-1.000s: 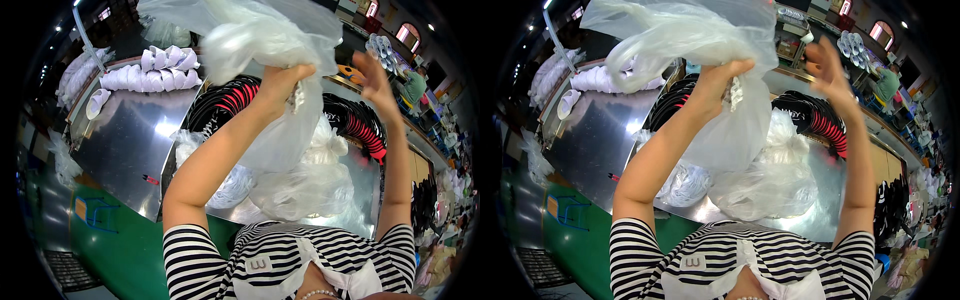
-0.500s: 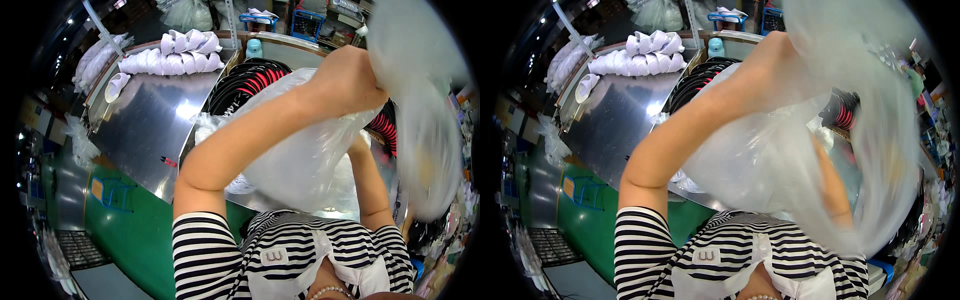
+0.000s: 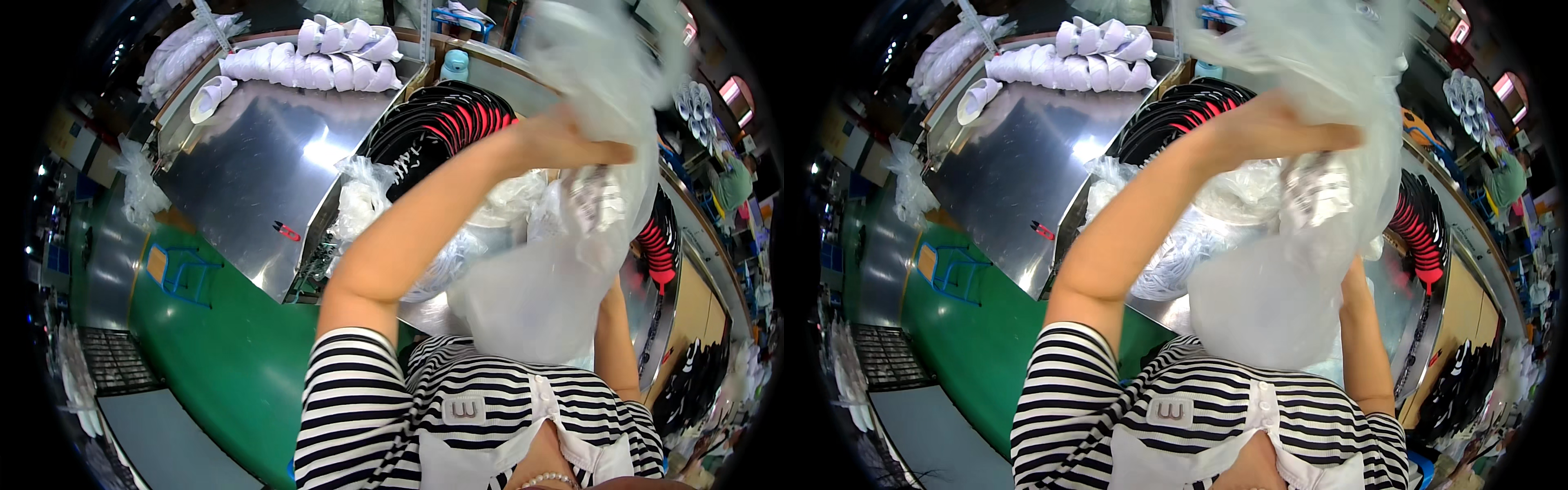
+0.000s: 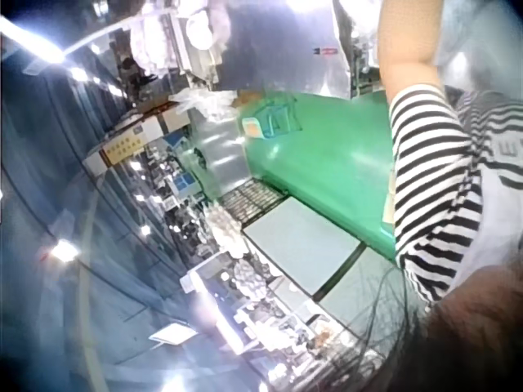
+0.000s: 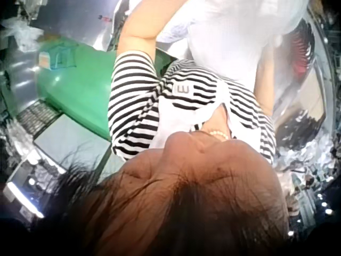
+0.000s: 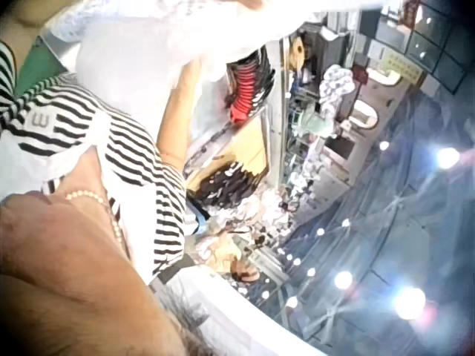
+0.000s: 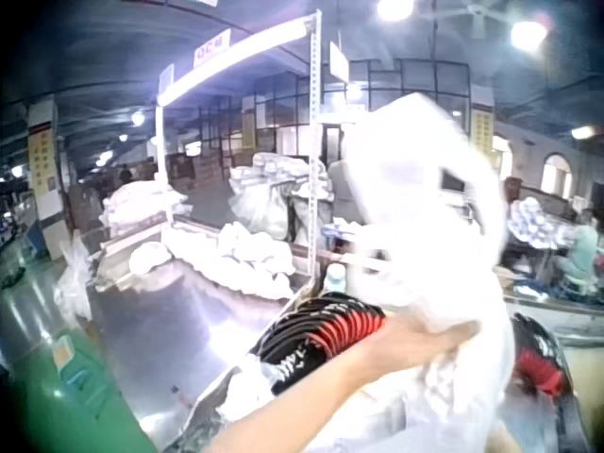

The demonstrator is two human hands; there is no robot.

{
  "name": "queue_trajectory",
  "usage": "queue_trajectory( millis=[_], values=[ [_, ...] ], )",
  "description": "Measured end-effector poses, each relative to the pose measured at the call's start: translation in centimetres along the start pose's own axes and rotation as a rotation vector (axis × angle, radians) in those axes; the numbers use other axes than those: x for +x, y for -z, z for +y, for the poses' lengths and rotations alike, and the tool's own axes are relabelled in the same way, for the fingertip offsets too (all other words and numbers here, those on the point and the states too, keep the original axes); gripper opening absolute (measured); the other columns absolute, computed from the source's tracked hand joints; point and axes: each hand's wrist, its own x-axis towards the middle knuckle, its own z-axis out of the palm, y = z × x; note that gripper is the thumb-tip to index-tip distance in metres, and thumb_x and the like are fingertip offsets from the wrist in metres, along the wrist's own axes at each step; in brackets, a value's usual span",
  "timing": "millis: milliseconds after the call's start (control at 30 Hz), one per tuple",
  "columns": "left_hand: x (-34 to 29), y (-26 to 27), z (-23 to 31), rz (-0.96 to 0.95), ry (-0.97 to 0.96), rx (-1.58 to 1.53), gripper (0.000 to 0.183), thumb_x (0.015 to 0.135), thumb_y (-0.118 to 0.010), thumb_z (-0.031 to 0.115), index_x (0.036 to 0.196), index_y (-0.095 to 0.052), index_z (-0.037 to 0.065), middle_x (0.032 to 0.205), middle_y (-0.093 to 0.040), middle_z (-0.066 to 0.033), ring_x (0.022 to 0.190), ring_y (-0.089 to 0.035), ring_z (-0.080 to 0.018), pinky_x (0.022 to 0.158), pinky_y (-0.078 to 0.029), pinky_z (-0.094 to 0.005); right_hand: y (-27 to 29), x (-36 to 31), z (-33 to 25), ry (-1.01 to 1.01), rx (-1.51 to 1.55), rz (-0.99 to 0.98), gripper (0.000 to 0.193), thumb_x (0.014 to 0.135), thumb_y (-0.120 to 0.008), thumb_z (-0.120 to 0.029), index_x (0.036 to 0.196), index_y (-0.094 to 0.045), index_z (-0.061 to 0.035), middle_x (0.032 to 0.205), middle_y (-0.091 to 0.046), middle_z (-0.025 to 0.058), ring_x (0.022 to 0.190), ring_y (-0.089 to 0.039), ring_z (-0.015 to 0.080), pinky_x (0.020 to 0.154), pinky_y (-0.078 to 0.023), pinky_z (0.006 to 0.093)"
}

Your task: The person picks up white materials and packs them into plastic bags, then places the filled bags into a cardboard box.

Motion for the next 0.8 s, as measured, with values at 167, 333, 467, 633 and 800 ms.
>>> queue_trajectory(
  millis=[167,333,467,633,800],
  values=[
    [-14.1,1.9,-8.1,-0.048,0.352,-0.479,0.094,0.084,-0.055,0.057,0.15,-0.006,0.012,0.15,-0.021,-0.0193,0.141,-0.017,-0.0301,0.112,-0.016,-0.0485,1.9,-3.9,0.8,-0.106,0.079,0.156,0.059,0.081,-0.067,-0.03,0.128,-0.048,-0.0002,0.124,-0.055,0.0136,0.115,-0.053,0.0257,0.099,-0.043,0.0378],
    [-16.0,-10.7,-8.9,0.162,0.336,0.22,0.069,0.081,-0.062,0.011,0.141,-0.029,0.008,0.136,-0.038,-0.0275,0.127,-0.037,-0.0404,0.106,-0.03,-0.0437,-1.6,-2.5,3.5,-0.14,-0.234,0.269,0.049,0.086,-0.063,-0.028,0.125,-0.051,-0.0006,0.113,-0.06,0.0098,0.105,-0.057,0.0219,0.093,-0.046,0.035],
    [-15.7,-10.8,-11.5,0.558,0.353,0.176,0.037,0.079,-0.059,0.005,0.116,-0.057,0.004,0.104,-0.063,-0.0214,0.099,-0.059,-0.0378,0.086,-0.046,-0.043,-8.4,-1.6,5.0,0.025,-0.625,0.132,0.069,0.08,-0.071,-0.033,0.133,-0.042,0.0003,0.125,-0.052,0.0113,0.119,-0.047,0.0225,0.099,-0.04,0.0358],
    [-14.5,-10.1,-10.4,0.696,0.17,0.457,0.029,0.074,-0.057,0.002,0.103,-0.061,0.002,0.091,-0.065,-0.0178,0.088,-0.061,-0.0373,0.078,-0.047,-0.0406,-8.9,-1.4,4.6,-0.054,-0.631,-0.169,0.082,0.07,-0.08,-0.03,0.134,-0.039,0.0018,0.127,-0.049,0.0136,0.122,-0.044,0.023,0.101,-0.037,0.0355],
    [-14.8,-9.9,-7.5,0.122,0.086,0.942,0.031,0.07,-0.067,0.007,0.099,-0.06,0.002,0.102,-0.062,-0.0168,0.097,-0.057,-0.0354,0.089,-0.041,-0.0484,-9.4,-0.2,4.8,-0.102,-0.554,0.005,0.066,0.071,-0.075,-0.017,0.127,-0.045,0.0011,0.114,-0.057,0.0128,0.1,-0.058,0.0221,0.088,-0.048,0.0347]
  ],
)
